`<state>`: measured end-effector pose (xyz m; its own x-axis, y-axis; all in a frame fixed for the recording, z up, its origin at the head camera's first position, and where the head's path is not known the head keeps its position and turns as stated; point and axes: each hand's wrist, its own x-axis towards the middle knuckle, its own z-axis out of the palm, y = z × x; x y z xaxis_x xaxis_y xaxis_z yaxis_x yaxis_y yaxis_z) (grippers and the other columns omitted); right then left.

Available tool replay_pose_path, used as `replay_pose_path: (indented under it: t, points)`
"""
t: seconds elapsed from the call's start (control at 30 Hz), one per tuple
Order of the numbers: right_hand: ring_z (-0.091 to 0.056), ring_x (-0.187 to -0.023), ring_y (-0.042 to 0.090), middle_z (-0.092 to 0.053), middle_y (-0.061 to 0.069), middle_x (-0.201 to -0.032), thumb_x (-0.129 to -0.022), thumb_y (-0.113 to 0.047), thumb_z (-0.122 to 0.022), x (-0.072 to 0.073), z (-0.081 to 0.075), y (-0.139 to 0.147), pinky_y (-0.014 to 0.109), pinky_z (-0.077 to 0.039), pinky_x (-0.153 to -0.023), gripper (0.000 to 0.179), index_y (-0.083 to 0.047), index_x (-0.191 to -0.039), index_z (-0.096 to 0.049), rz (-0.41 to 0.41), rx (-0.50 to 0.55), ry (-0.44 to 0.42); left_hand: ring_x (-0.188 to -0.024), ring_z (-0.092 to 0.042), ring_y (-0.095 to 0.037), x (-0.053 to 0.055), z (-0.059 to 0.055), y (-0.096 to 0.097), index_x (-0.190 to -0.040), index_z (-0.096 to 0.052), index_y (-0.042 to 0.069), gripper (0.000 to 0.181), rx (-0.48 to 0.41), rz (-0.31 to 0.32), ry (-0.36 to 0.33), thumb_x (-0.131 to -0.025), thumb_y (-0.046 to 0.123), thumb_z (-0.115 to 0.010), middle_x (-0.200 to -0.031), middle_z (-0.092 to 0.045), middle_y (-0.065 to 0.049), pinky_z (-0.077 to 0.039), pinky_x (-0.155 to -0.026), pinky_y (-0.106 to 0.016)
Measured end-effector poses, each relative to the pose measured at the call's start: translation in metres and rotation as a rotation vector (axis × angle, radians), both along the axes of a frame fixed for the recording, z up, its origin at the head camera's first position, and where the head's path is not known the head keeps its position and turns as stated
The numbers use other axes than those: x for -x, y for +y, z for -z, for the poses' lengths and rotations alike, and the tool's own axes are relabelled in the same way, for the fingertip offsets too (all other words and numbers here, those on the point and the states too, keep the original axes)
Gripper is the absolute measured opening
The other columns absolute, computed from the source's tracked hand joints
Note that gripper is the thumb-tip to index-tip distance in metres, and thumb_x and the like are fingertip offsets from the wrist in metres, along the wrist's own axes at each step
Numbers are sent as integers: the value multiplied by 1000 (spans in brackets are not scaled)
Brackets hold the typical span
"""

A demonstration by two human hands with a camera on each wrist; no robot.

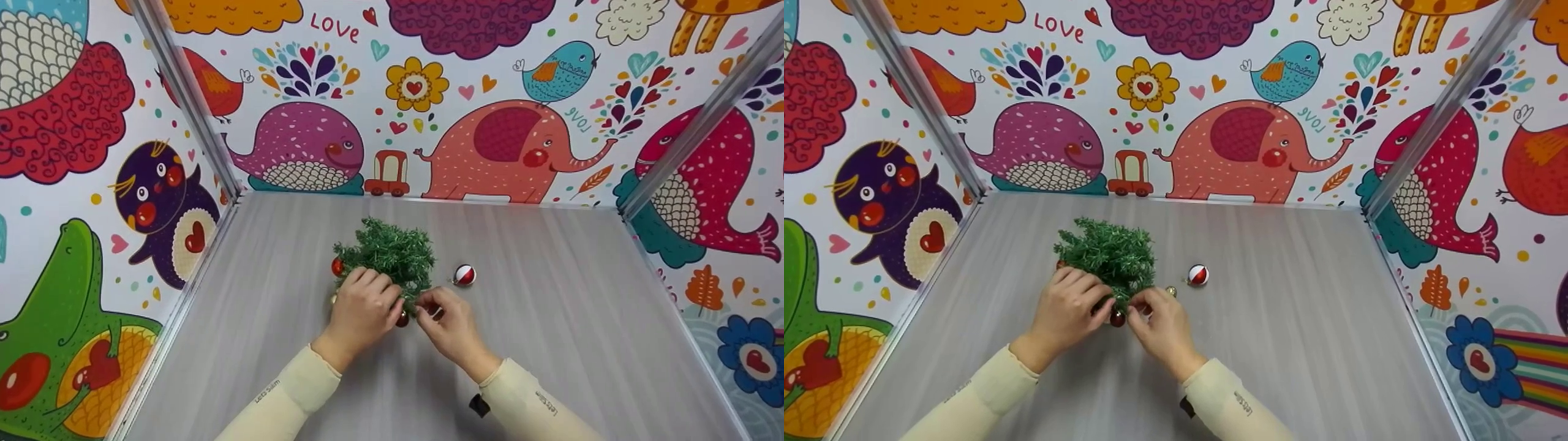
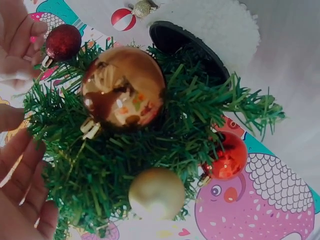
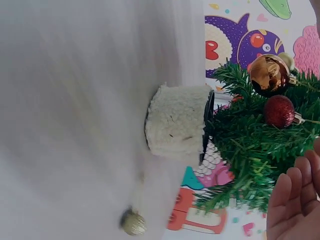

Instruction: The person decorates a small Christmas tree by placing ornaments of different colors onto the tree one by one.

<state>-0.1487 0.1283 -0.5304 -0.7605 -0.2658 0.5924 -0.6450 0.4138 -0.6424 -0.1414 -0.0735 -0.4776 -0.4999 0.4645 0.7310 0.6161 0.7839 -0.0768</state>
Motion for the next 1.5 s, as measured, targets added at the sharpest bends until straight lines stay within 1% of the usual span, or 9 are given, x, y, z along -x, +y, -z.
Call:
replay_pose_path:
  t: [0.1, 0.17, 0.37, 0.53, 0.7, 0.9, 1.13, 1.37, 1.5]
  points:
    - [-61, -69, 16, -60, -7, -84, -86, -6, -68, 1, -2, -3, 32, -53, -55, 7, -13, -88, -67, -9, -17, 66, -75, -62, -23, 0, 0, 0, -79, -75, 13, 12, 0, -15, 3, -77, 22, -81, -78, -66, -1, -49, -81, -41]
    - [-61, -69, 20, -60, -6, -83, -86, -5, -68, 2, -4, -5, 34, -53, -55, 7, -12, -88, -68, -8, -9, 76, -75, -62, -23, 0, 0, 0, -79, -75, 13, 12, 4, -22, 4, -77, 23, -81, -77, -66, -1, -49, -81, -41]
    - [-61, -68, 19, -60, -8, -83, -85, -3, -72, 4, -4, -8, 34, -53, -56, 11, -13, -89, -70, 14, -20, 39, -75, -62, -23, 0, 2, 0, -78, -75, 13, 12, 12, -22, 0, -78, 23, -81, -77, -66, -1, -49, -83, -41]
    - [-60, -69, 12, -60, -10, -82, -86, -4, -72, 6, -3, -9, 28, -53, -58, 11, -14, -89, -70, -1, -44, 7, -76, -62, -23, -1, 3, -1, -79, -75, 13, 11, 6, -10, -27, -79, 23, -79, -77, -66, -1, -48, -84, -42]
    - [-58, -71, 6, -60, -10, -83, -87, -3, -70, 7, -3, -10, 33, -54, -58, 13, -15, -88, -68, -16, -22, -23, -76, -61, -24, -1, 4, -1, -79, -74, 12, 14, 9, -3, -40, -76, 24, -79, -77, -66, -1, -48, -84, -42]
    - [-58, -71, 7, -59, -10, -83, -88, -2, -68, 8, -2, -10, 37, -54, -55, 15, -17, -88, -65, -45, 1, -44, -76, -61, -24, 0, 5, -1, -79, -74, 13, 20, 38, -27, -34, -74, 31, -81, -78, -66, -1, -48, -85, -42]
    - [-58, -71, 8, -59, -10, -82, -88, -1, -68, 7, -2, -10, 39, -53, -55, 16, -18, -88, -65, -47, 9, -47, -77, -61, -25, -1, 5, -1, -80, -74, 12, 21, 54, -41, -53, -76, 31, -80, -79, -66, -2, -48, -85, -42]
    - [-59, -72, 9, -59, -10, -84, -88, -1, -68, 8, -2, -11, 36, -53, -55, 17, -18, -88, -65, -54, 21, -48, -76, -60, -25, -1, 7, -1, -79, -72, 12, 30, 59, -44, -30, -73, 40, -82, -78, -65, -2, -48, -84, -43]
    - [-59, -71, 9, -60, -10, -84, -88, 0, -68, 8, -3, -11, 34, -53, -55, 17, -17, -88, -64, -60, 21, -39, -78, -60, -25, -1, 7, 0, -80, -72, 13, 25, 76, -64, -33, -74, 35, -82, -80, -66, -2, -47, -85, -43]
